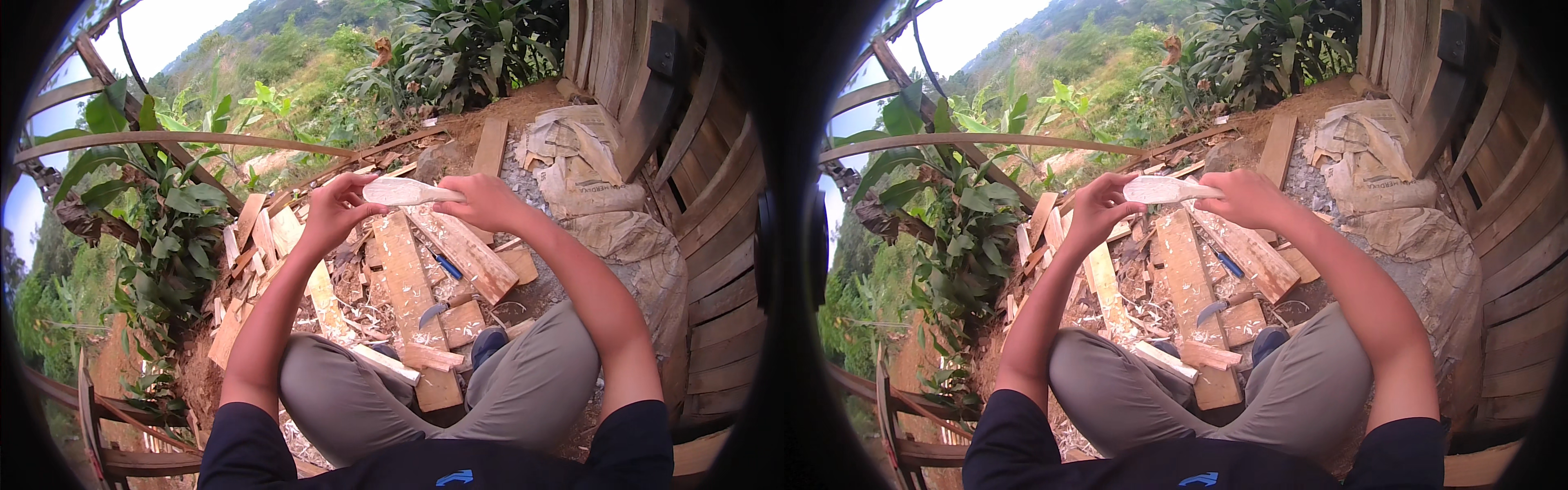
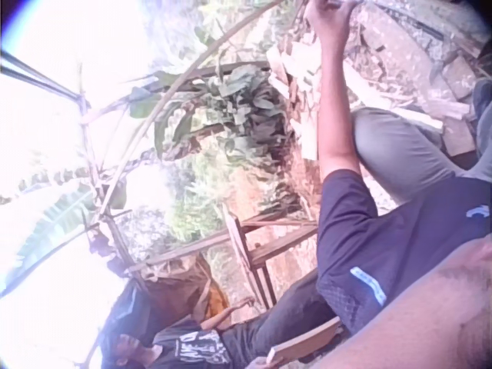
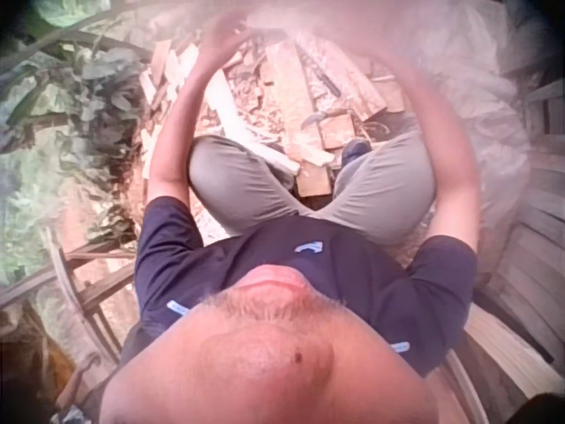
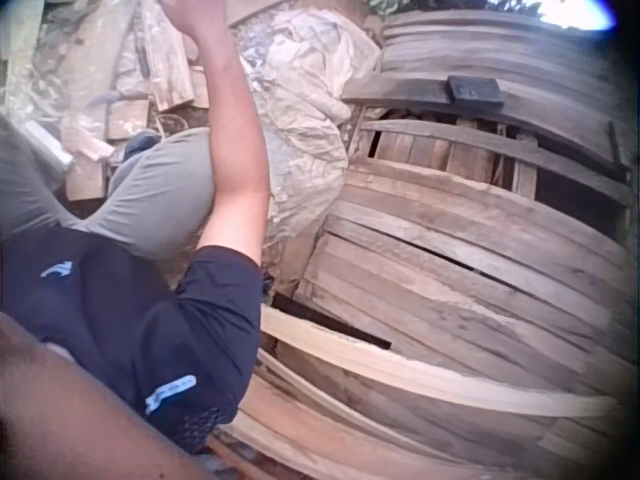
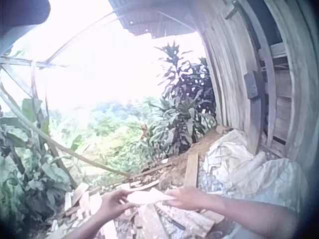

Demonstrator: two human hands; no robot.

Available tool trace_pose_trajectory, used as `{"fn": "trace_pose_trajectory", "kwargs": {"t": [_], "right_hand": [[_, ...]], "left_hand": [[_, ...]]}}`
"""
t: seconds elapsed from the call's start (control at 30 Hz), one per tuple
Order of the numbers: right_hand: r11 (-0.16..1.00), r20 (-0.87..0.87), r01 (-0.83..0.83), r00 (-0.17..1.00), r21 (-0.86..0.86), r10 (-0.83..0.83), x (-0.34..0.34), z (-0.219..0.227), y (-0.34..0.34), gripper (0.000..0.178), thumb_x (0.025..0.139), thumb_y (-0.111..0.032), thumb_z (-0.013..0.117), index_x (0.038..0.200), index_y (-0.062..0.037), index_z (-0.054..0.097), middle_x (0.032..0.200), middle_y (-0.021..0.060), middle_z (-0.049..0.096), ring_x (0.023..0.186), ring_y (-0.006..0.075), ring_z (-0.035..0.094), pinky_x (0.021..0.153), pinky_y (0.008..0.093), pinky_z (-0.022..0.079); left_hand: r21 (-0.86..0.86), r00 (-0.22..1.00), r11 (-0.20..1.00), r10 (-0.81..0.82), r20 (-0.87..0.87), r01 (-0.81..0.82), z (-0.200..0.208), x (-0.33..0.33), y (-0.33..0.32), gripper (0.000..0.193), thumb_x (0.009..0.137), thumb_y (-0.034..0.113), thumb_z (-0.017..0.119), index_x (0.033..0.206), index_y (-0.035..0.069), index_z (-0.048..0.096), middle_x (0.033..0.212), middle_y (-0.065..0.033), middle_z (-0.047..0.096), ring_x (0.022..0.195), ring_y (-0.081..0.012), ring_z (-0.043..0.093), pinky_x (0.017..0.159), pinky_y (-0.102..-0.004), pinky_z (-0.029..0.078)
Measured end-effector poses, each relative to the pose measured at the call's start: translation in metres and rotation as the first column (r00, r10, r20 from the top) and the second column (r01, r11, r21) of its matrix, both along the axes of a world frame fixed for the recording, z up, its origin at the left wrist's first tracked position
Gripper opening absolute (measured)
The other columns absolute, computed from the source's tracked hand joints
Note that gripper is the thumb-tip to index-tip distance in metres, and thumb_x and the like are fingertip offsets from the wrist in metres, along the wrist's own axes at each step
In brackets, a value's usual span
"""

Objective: The person sits cross-legged on the ground and uses a knife to carve a piece of light-colored wood. They hold the wood in their left hand and the knife in their right, making repeated shaving motions to shape the object. The person occasionally pauses to inspect the carved piece before resuming the carving process.

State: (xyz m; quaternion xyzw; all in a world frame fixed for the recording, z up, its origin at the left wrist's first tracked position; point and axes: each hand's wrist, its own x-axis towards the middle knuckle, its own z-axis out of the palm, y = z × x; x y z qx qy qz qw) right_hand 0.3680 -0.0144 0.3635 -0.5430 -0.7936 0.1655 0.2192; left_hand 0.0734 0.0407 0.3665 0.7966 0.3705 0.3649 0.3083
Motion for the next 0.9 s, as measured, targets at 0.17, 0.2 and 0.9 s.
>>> {"fn": "trace_pose_trajectory", "kwargs": {"t": [0.17, 0.2, 0.9], "right_hand": [[1.0, 0.041, -0.01, 0.999, -0.01, 0.01, -0.002, 0.0, -0.001, 0.044, 0.097, -0.052, 0.065, 0.115, -0.0121, 0.069, 0.091, 0.0177, 0.073, 0.089, 0.0392, 0.071, 0.078, 0.0476, 0.053], [1.0, 0.041, -0.01, 0.999, -0.018, 0.01, -0.003, 0.003, -0.004, 0.045, 0.098, -0.052, 0.064, 0.117, -0.0118, 0.069, 0.092, 0.018, 0.074, 0.09, 0.0395, 0.071, 0.079, 0.0477, 0.053], [0.974, -0.079, -0.084, 0.992, 0.208, 0.103, 0.004, -0.013, 0.001, 0.037, 0.1, -0.038, 0.064, 0.125, -0.0111, 0.067, 0.109, 0.0143, 0.072, 0.102, 0.0355, 0.069, 0.086, 0.0453, 0.054]], "left_hand": [[0.057, 0.999, 0.998, 0.003, 0.037, -0.005, -0.011, -0.006, 0.007, 0.04, 0.081, 0.015, 0.09, 0.113, 0.0, 0.072, 0.087, -0.0039, 0.074, 0.068, -0.0045, 0.064, 0.062, -0.0221, 0.051], [0.048, 0.999, 0.999, 0.009, 0.049, -0.011, -0.013, -0.009, 0.009, 0.037, 0.082, 0.014, 0.089, 0.111, -0.001, 0.072, 0.087, -0.0044, 0.074, 0.069, -0.0049, 0.065, 0.062, -0.0222, 0.052], [-0.011, 0.997, 1.0, -0.015, 0.077, 0.016, -0.005, -0.001, -0.003, 0.022, 0.095, 0.014, 0.076, 0.112, 0.0, 0.072, 0.094, -0.0084, 0.077, 0.073, -0.0115, 0.073, 0.061, -0.0249, 0.059]]}}
